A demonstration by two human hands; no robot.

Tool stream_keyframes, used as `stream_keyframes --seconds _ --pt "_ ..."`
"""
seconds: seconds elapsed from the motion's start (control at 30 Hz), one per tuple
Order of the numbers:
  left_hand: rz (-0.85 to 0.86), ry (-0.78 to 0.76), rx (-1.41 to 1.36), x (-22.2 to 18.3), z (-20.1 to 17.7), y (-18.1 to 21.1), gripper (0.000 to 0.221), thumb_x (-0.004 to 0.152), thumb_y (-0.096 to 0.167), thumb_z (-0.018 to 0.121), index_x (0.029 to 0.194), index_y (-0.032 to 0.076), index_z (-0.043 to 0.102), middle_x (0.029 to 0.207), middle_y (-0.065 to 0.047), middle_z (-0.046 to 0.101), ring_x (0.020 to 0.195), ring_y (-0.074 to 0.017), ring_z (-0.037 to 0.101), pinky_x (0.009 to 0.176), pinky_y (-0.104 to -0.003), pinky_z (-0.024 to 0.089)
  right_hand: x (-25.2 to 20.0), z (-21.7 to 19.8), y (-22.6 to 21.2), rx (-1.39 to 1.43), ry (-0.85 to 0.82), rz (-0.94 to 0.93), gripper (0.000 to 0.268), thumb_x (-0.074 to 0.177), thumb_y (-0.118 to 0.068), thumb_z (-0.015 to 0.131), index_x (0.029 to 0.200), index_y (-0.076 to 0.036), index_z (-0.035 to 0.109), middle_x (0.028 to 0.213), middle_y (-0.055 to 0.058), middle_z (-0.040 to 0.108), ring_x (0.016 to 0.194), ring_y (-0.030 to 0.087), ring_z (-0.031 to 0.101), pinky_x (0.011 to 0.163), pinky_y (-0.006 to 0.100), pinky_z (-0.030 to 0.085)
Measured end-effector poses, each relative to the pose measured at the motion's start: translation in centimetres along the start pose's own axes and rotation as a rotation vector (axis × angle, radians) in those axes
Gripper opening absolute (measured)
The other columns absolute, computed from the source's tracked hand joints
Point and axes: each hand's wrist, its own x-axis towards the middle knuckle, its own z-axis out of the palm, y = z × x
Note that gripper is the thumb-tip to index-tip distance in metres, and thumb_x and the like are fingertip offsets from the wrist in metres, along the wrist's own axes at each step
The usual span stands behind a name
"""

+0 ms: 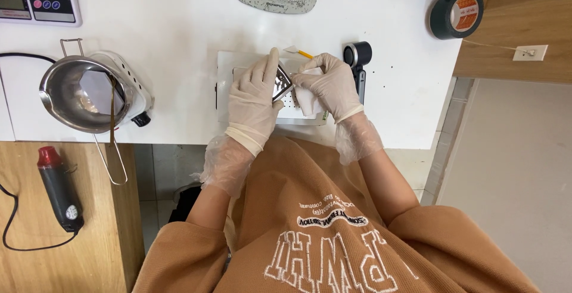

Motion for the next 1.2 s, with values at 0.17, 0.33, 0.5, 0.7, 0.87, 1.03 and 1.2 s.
stream_keyframes --seconds 0.17,0.33,0.5,0.7,0.87,1.03,1.2 --pt "0.003 -0.005 0.02 0.1 -0.2 0.1 0.111 0.071 0.017 0.087 0.16 0.01 0.022 0.148 -0.008 0.048 0.134 -0.0268 0.047 0.106 -0.046 0.039 1.3 -0.4 0.3 -0.116 -0.031 -0.044 0.029 0.075 -0.009 0.089 0.088 -0.002 0.064 0.082 0.009 0.073 0.069 0.012 0.07 0.061 0.025 0.061" --pt "-0.003 -0.007 0.012 0.0 -0.3 0.1 0.111 0.07 0.018 0.087 0.16 0.01 0.022 0.147 -0.007 0.048 0.133 -0.0267 0.047 0.107 -0.047 0.038 2.5 -0.6 -0.4 -0.24 -0.08 -0.059 0.03 0.073 -0.012 0.091 0.089 -0.004 0.066 0.082 0.007 0.073 0.071 0.01 0.07 0.062 0.023 0.06" --pt "-0.013 -0.013 0.045 0.1 0.2 0.0 0.111 0.071 0.019 0.087 0.16 0.011 0.021 0.148 -0.008 0.048 0.133 -0.0284 0.047 0.109 -0.048 0.037 4.3 -0.7 0.4 -0.107 -0.025 -0.159 0.027 0.078 -0.014 0.089 0.092 -0.004 0.067 0.088 0.006 0.076 0.076 0.009 0.07 0.067 0.023 0.06" --pt "-0.016 -0.033 0.037 0.3 -0.3 0.3 0.111 0.072 0.02 0.087 0.16 0.011 0.021 0.148 -0.009 0.047 0.134 -0.0286 0.046 0.111 -0.049 0.035 3.4 -2.1 -0.6 -0.144 0.027 -0.145 0.027 0.082 -0.016 0.085 0.098 -0.004 0.068 0.09 0.008 0.076 0.077 0.01 0.071 0.066 0.024 0.06" --pt "-0.031 -0.001 0.022 0.2 -1.7 0.5 0.113 0.07 0.025 0.088 0.159 0.01 0.02 0.15 -0.012 0.045 0.135 -0.0314 0.044 0.111 -0.049 0.033 0.5 -3.6 0.0 0.088 0.01 -0.07 0.037 0.082 -0.009 0.079 0.116 -0.003 0.067 0.103 0.01 0.075 0.081 0.014 0.073 0.07 0.026 0.062" --pt "-0.046 0.046 -0.047 -0.5 -3.8 -2.1 0.115 0.065 0.032 0.089 0.155 0.004 0.024 0.142 -0.019 0.048 0.131 -0.0371 0.045 0.11 -0.048 0.034 -3.2 -5.2 1.6 0.549 -0.214 0.093 0.05 0.082 0.002 0.071 0.131 0.003 0.059 0.121 0.015 0.072 0.101 0.021 0.074 0.086 0.029 0.061" --pt "-0.378 0.213 -0.588 -2.4 -5.6 -3.5 0.055 0.094 0.035 0.068 0.142 0.009 0.061 0.125 -0.01 0.07 0.117 -0.0214 0.067 0.101 -0.033 0.05 -6.2 -4.0 3.4 0.65 -0.441 0.293 0.068 0.082 0.004 0.066 0.148 0.005 0.048 0.14 0.019 0.065 0.121 0.02 0.065 0.1 0.023 0.053"
